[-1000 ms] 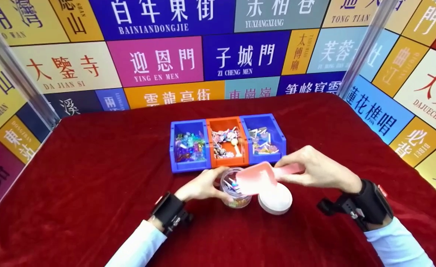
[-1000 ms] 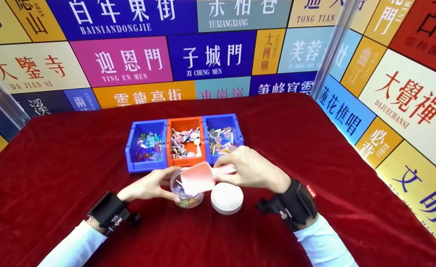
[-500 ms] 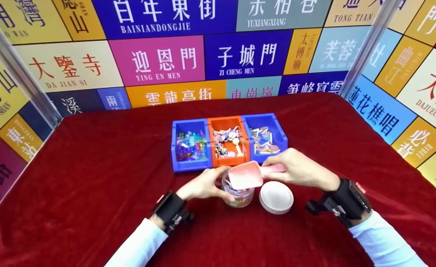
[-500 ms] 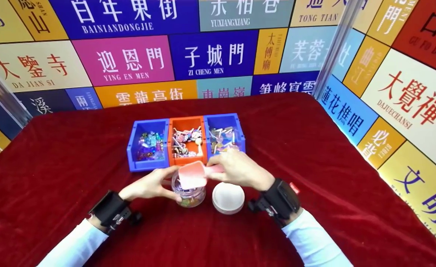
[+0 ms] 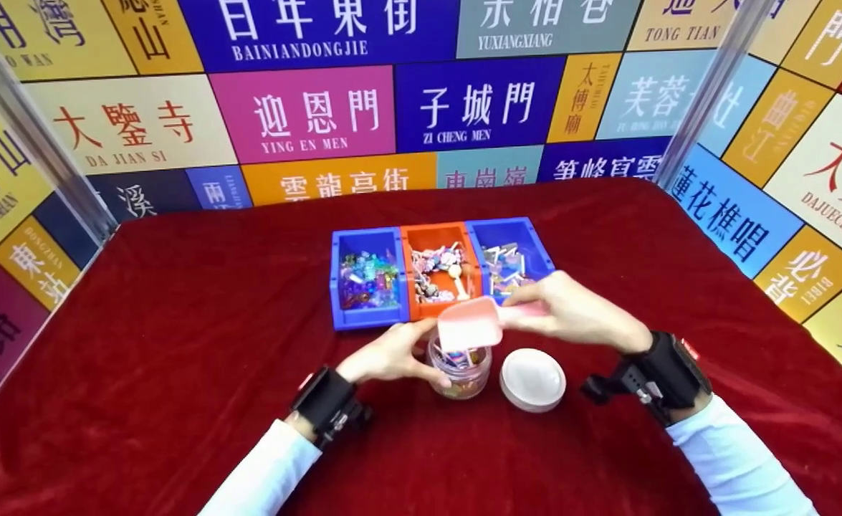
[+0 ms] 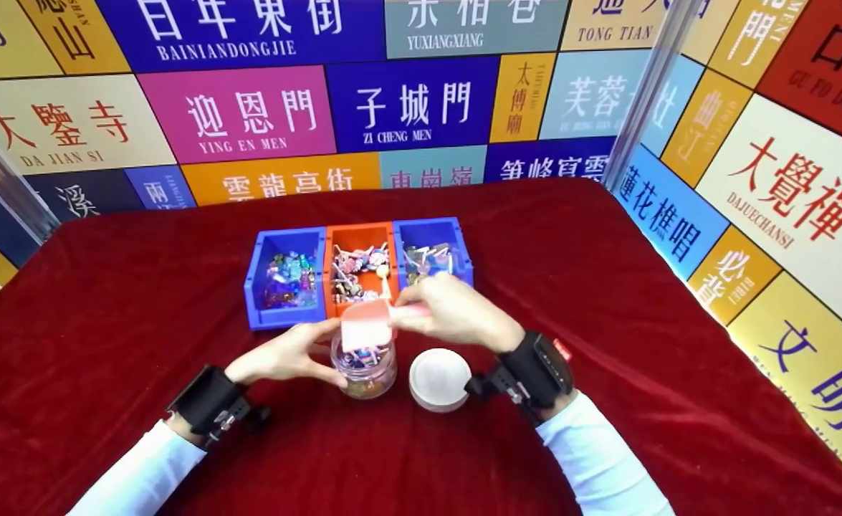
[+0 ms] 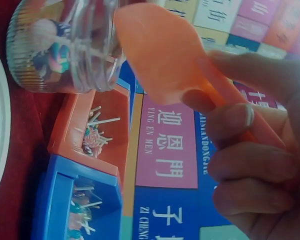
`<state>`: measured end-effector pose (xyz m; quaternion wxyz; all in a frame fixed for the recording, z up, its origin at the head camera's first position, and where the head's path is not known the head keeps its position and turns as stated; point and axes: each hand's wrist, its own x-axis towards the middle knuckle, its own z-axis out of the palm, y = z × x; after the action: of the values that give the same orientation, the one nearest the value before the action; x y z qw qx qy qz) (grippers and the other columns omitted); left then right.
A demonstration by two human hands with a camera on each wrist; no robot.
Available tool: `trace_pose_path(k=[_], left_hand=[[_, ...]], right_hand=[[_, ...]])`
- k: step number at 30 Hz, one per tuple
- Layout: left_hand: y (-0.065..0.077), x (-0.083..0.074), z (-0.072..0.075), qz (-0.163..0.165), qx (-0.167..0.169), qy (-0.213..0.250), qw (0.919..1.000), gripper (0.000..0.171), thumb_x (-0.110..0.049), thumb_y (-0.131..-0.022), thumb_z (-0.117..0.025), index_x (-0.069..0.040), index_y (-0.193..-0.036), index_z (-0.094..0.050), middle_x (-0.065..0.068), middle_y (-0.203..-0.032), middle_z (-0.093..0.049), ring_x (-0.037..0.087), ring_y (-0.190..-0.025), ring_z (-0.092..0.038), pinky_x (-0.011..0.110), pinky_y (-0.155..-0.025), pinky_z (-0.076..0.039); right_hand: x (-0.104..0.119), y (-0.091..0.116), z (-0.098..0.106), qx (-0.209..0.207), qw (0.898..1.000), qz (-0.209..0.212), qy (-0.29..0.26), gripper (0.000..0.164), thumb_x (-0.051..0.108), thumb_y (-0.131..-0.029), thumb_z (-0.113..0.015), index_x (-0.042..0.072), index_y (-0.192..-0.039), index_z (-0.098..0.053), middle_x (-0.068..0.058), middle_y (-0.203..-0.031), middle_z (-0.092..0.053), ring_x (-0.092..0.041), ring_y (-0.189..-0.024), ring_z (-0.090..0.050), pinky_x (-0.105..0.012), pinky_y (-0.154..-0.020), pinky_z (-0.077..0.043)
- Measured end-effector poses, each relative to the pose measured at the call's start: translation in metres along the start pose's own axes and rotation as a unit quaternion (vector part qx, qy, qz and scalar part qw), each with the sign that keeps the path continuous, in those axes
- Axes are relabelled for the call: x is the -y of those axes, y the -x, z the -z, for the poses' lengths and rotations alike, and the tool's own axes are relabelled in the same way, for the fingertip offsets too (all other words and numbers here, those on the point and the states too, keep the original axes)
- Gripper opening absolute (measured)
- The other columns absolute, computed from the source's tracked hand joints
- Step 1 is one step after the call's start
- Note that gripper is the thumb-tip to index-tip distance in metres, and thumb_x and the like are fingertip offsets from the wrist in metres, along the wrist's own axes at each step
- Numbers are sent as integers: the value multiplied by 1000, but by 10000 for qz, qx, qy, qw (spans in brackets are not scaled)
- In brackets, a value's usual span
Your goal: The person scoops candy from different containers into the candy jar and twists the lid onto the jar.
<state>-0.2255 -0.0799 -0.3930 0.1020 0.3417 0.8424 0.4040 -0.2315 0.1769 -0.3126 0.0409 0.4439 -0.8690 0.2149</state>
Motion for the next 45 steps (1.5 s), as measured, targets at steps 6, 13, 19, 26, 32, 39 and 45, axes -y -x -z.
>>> trace_pose_path(k=[6,13,19,26,32,39,45], left_hand=[[9,3,18,57,-9,205,9998,71,-26,-71,-74,3,-127,-42,19,-123,-51,29,-110,-51,38,-89,-45],[16,10,43,-97,-2073,-328,9777,31,-11,-81,-63,6,-106,-58,19,-100,-62,30,-91,-59,39,-82,-48],[14,22,54,560,-4384,-1098,8903,25,1,-78,-55,9,-102,-56,23,-96,-58,36,-92,-54,43,-85,-42],[14,37,61,1995,-4054,-925,8873,41,-3,-84,-50,14,-121,-42,32,-116,-49,42,-110,-45,44,-97,-34],[10,47,61,2371,-3667,-936,8948,40,-1,-86,-45,16,-122,-41,32,-113,-52,40,-107,-50,42,-94,-39],[9,47,58,2207,-3713,-1098,8952,35,3,-83,-44,15,-115,-47,32,-102,-57,41,-97,-55,45,-85,-45],[10,49,58,2146,-3717,-1157,8958,34,4,-81,-45,15,-113,-49,31,-97,-59,42,-93,-56,47,-81,-45]], right_hand=[[-7,-10,-1,-454,9976,-311,-412,20,29,-83,-62,11,-88,-70,5,-76,-65,-7,-63,-52,-25,-58,-46],[0,-39,-5,-779,9958,-356,-316,23,26,-82,-63,4,-88,-68,-2,-76,-64,-13,-67,-52,-27,-60,-44],[12,-71,-9,-561,9980,-236,171,26,24,-83,-60,2,-94,-67,-7,-83,-67,-17,-67,-56,-31,-63,-47],[26,-108,-25,-78,9905,-310,1340,21,19,-83,-59,2,-93,-66,-11,-81,-66,-24,-66,-57,-36,-59,-48],[43,-133,-49,-257,9486,433,3125,4,10,-79,-59,8,-78,-63,-6,-63,-60,-22,-54,-56,-34,-44,-47],[57,-153,-76,-437,9131,686,3995,9,10,-75,-61,12,-69,-67,-3,-61,-62,-19,-53,-57,-31,-44,-47],[66,-157,-91,-390,9075,706,4122,11,13,-75,-60,15,-68,-69,-1,-64,-62,-17,-56,-57,-28,-47,-46]])
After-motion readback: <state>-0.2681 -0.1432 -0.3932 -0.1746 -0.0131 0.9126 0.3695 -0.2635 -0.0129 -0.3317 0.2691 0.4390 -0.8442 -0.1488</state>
